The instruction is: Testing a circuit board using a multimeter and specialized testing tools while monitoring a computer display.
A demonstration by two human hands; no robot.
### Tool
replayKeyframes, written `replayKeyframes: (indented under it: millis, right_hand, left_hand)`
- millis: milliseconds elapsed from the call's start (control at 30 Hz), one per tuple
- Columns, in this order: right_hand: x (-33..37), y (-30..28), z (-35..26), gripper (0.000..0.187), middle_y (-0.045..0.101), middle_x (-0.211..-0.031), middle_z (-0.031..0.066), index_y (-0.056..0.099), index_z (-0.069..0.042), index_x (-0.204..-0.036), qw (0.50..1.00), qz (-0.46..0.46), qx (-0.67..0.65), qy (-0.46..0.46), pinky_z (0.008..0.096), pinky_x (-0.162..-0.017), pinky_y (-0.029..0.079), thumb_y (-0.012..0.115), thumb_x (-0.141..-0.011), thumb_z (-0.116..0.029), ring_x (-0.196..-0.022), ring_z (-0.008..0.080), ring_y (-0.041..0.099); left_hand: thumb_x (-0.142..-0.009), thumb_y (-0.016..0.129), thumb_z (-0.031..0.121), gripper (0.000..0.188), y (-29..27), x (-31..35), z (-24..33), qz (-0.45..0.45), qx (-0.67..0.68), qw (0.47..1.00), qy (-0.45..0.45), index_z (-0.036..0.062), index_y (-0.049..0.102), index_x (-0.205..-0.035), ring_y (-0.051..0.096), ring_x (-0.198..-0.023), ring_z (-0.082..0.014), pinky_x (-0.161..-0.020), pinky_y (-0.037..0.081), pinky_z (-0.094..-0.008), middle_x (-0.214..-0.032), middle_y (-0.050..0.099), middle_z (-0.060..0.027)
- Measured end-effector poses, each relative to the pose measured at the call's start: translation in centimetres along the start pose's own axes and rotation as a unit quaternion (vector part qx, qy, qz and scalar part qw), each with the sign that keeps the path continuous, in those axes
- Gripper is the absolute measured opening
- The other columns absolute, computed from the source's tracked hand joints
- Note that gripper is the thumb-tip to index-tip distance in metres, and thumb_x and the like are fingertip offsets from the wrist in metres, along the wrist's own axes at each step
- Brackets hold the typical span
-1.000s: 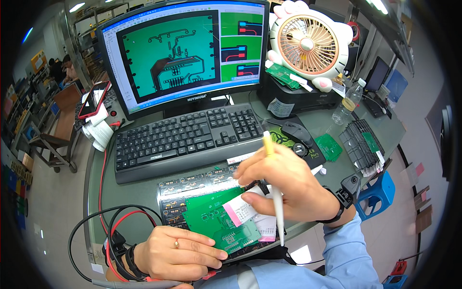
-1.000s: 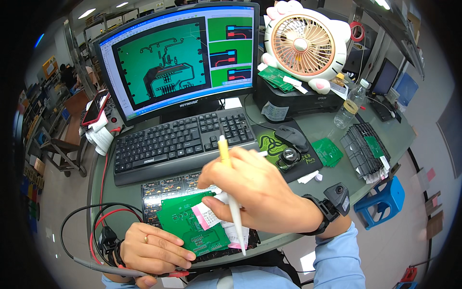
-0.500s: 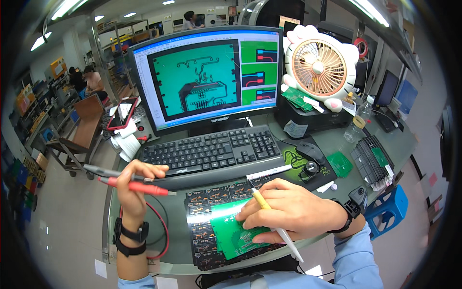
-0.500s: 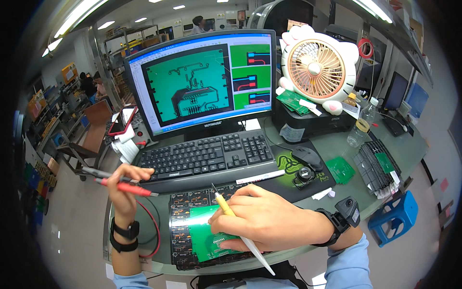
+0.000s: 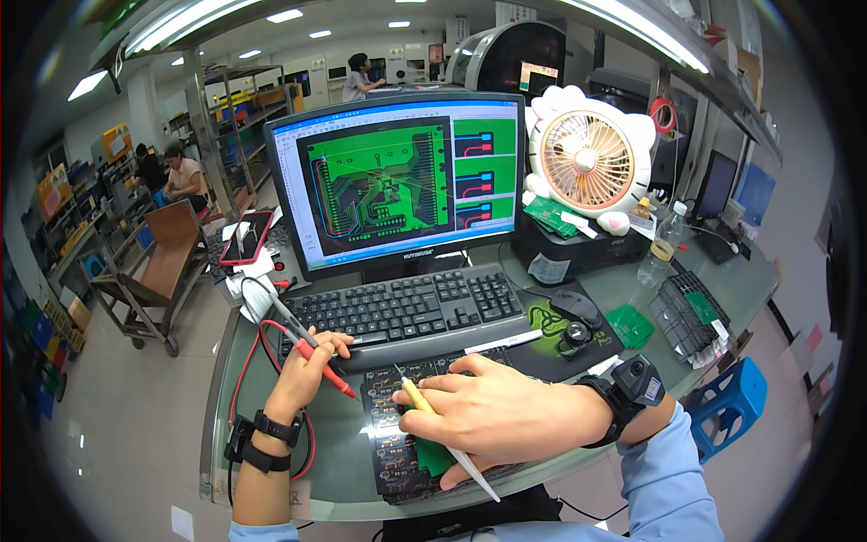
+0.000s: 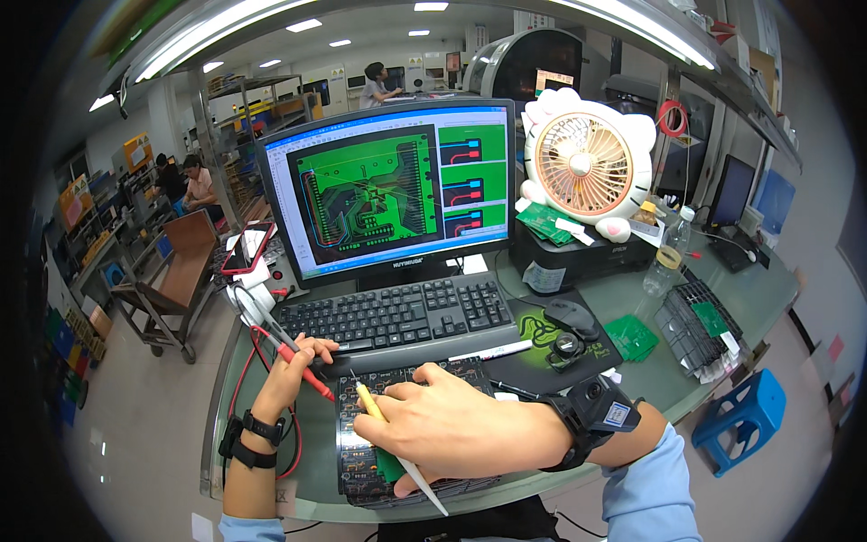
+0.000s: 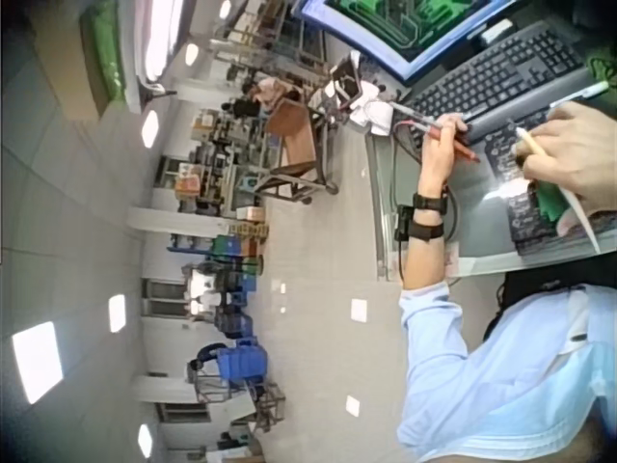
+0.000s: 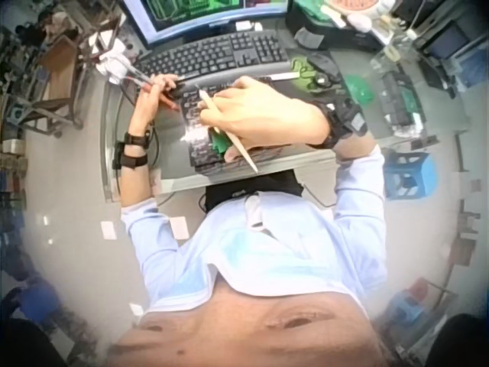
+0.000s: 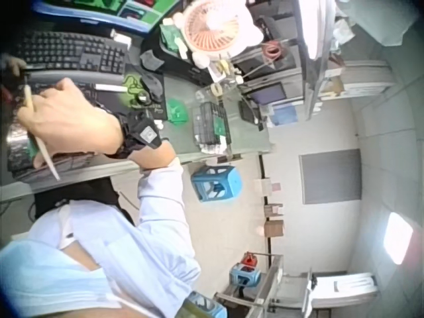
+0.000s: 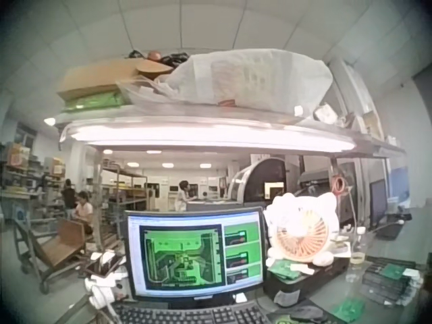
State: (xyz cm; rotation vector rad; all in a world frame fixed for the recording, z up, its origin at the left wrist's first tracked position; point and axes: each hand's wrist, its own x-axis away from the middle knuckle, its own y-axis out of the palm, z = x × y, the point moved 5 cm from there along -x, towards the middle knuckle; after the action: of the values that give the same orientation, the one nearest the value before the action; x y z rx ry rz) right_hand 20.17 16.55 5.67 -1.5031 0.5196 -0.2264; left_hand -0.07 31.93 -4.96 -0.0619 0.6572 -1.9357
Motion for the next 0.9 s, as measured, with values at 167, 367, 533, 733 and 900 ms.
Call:
replayKeyframes:
  millis: [167,367,533,733,900]
  right_hand:
    - [-0.1,-0.1,0.6,0.056,0.059,-0.087,0.0086,0.050,-0.005,-0.105,0.999,-0.030,-0.031,0.025,0.0402,-0.066,0.041,0.078,-0.075,-0.043,-0.085,0.0273,0.063]
    - [0.7,-3.0,0.7,0.053,0.055,-0.129,0.0217,0.055,-0.010,-0.118,0.992,0.082,-0.092,0.001,0.0440,-0.084,0.046,0.078,-0.078,-0.036,-0.107,0.0361,0.058]
    - [3.4,-6.7,2.3,0.055,0.047,-0.143,0.0256,0.061,-0.007,-0.111,0.934,0.248,-0.255,-0.033,0.0411,-0.092,0.050,0.089,-0.068,-0.026,-0.116,0.0373,0.060]
    - [7.0,0.2,4.1,0.055,0.050,-0.140,0.0262,0.058,-0.004,-0.101,0.901,0.261,-0.345,-0.027,0.0436,-0.096,0.051,0.091,-0.064,-0.027,-0.123,0.0407,0.056]
    - [8.5,2.3,4.4,0.054,0.050,-0.140,0.0261,0.058,-0.004,-0.101,0.913,0.253,-0.317,-0.038,0.0462,-0.098,0.049,0.089,-0.064,-0.028,-0.125,0.0442,0.053]
  left_hand:
    - [-0.095,0.036,0.027,0.036,-0.2,0.0,0.2,0.020,-0.015,0.999,0.040,0.0035,0.062,-0.086,0.056,-0.118,-0.0261,-0.117,0.016,-0.0469,-0.116,0.066,-0.0134]
    - [-0.097,0.036,0.026,0.036,-0.6,0.3,-0.3,0.072,0.038,0.995,0.058,0.0047,0.063,-0.086,0.062,-0.102,-0.0234,-0.101,0.041,-0.0404,-0.104,0.068,-0.0105]
    - [-0.099,0.038,0.031,0.034,-1.6,0.9,-0.2,0.110,0.125,0.986,-0.003,0.0077,0.060,-0.090,0.054,-0.073,-0.0070,-0.059,0.042,-0.0211,-0.083,0.061,-0.0013]
    - [-0.099,0.040,0.040,0.037,-2.3,0.8,0.6,0.156,0.209,0.965,-0.026,0.0106,0.055,-0.084,0.046,-0.056,-0.0046,-0.049,0.033,-0.0198,-0.070,0.055,0.0001]
    - [-0.099,0.038,0.036,0.039,-1.7,0.6,1.8,0.133,0.287,0.949,0.001,0.0070,0.047,-0.074,0.043,-0.052,-0.0113,-0.048,0.035,-0.0245,-0.062,0.048,-0.0042]
